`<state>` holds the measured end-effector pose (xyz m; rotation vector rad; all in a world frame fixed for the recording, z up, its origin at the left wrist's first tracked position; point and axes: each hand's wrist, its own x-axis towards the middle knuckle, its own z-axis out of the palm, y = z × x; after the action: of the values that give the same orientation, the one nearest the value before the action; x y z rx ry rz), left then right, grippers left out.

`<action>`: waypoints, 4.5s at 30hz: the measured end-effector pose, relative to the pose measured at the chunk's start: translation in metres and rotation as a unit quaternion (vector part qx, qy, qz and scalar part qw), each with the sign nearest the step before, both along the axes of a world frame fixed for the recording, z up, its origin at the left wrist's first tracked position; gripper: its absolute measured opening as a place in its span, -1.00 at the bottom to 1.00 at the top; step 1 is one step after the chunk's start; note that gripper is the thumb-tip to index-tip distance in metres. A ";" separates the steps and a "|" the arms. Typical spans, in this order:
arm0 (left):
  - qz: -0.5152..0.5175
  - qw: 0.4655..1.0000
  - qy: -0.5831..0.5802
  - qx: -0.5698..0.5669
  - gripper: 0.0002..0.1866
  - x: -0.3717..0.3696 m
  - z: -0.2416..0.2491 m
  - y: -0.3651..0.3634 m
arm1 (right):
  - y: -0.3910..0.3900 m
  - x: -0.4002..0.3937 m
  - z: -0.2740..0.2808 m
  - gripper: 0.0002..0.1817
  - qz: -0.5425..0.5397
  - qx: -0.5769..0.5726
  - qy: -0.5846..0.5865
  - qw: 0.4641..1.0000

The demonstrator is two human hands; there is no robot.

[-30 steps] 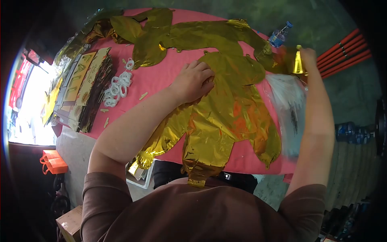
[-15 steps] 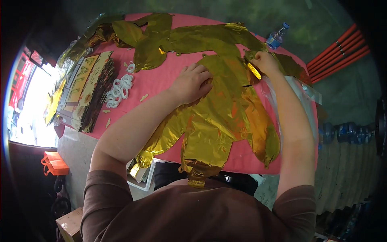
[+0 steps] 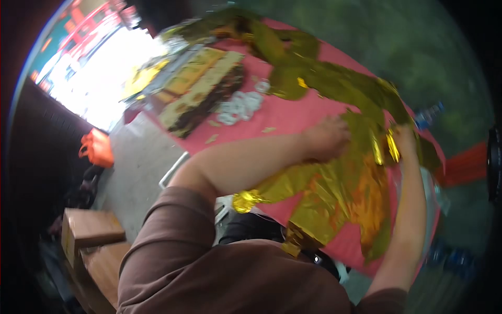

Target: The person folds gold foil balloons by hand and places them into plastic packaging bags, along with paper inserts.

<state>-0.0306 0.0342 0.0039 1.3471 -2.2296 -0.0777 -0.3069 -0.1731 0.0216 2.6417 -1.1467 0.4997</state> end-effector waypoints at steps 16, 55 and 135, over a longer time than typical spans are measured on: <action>-0.013 0.998 0.052 -0.024 -0.74 0.002 -0.002 0.000 | -0.021 -0.024 -0.004 -0.80 -0.179 0.463 -0.446 0.745; -0.007 0.998 0.047 -0.046 -0.76 0.002 -0.005 -0.003 | -0.002 -0.014 -0.013 -0.79 -0.137 0.416 -0.432 0.788; -0.046 0.997 0.061 -0.028 -0.77 0.004 0.003 -0.001 | 0.055 0.010 0.017 -0.66 -0.257 0.169 -0.046 0.951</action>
<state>-0.0266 0.0337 0.0067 1.1780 -2.1740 -0.1260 -0.2966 -0.1183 0.0389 2.4364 -2.0235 0.3483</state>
